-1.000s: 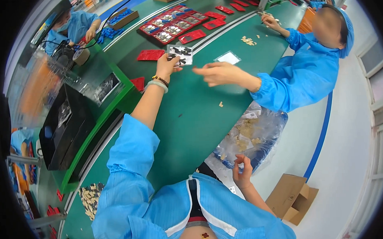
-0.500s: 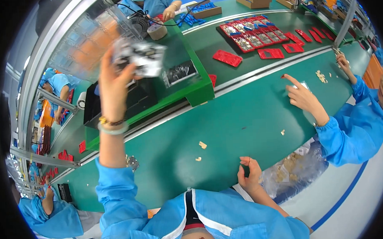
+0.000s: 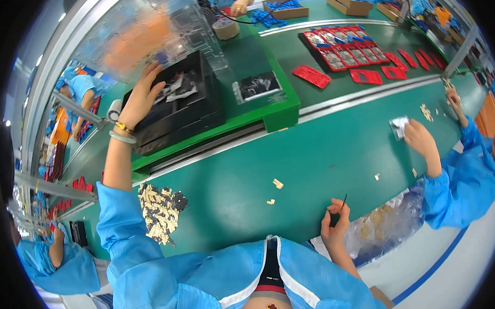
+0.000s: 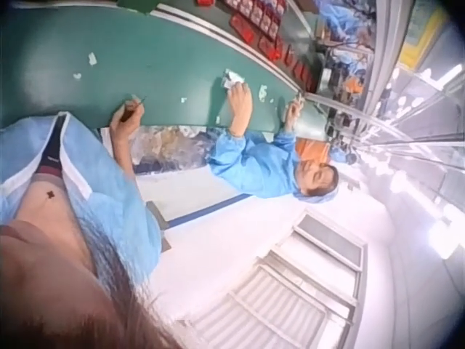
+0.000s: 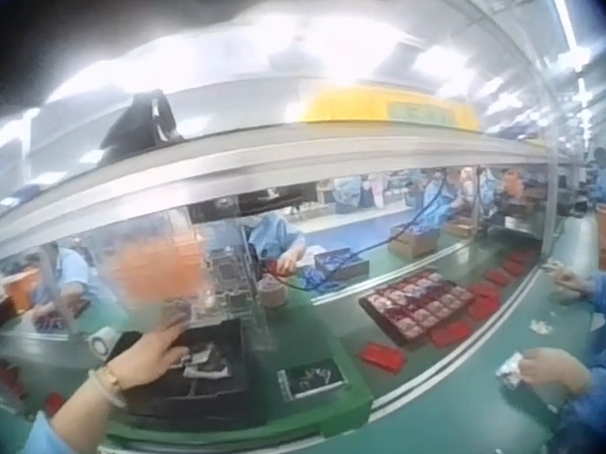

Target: The person peels adhesive backings from small components and attaches them to red plastic device cases, places small parts into plastic bags, and attaches more components onto the cases.

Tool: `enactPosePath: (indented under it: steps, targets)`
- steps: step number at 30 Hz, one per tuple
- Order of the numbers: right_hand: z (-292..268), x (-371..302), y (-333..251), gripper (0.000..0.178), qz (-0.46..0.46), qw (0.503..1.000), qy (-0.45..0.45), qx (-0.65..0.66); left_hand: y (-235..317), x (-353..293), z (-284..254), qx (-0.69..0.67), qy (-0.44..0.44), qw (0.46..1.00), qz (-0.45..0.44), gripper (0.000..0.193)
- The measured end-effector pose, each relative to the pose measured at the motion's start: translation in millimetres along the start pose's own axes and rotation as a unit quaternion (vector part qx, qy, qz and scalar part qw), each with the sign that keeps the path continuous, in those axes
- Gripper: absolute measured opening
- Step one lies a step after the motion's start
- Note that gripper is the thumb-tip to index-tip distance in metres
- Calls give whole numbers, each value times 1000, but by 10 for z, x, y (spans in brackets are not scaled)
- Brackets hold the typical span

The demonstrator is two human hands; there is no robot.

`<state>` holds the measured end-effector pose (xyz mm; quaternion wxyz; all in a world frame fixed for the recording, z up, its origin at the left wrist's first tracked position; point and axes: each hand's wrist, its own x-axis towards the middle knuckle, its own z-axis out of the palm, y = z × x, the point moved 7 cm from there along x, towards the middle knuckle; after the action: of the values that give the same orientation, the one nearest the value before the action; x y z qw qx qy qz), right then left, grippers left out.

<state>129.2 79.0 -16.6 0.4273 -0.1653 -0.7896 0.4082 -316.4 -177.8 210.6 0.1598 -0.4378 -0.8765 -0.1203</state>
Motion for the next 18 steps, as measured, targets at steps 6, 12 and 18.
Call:
enactPosePath:
  steps: [6, 12, 18]
  targets:
    - [-329, 52, -77, 46, -47, 991, -4, -127, -14, -105, 522, -113, -263, 958, -9, 57]
    - [-776, 614, 162, 57, -135, 961, 4, -243, 37, -81, 523, -96, -268, 959, 1, 59]
    - [-829, 1387, 486, 61, -147, 911, -100, -373, -74, -58, 95, -72, -55, 996, -19, 55]
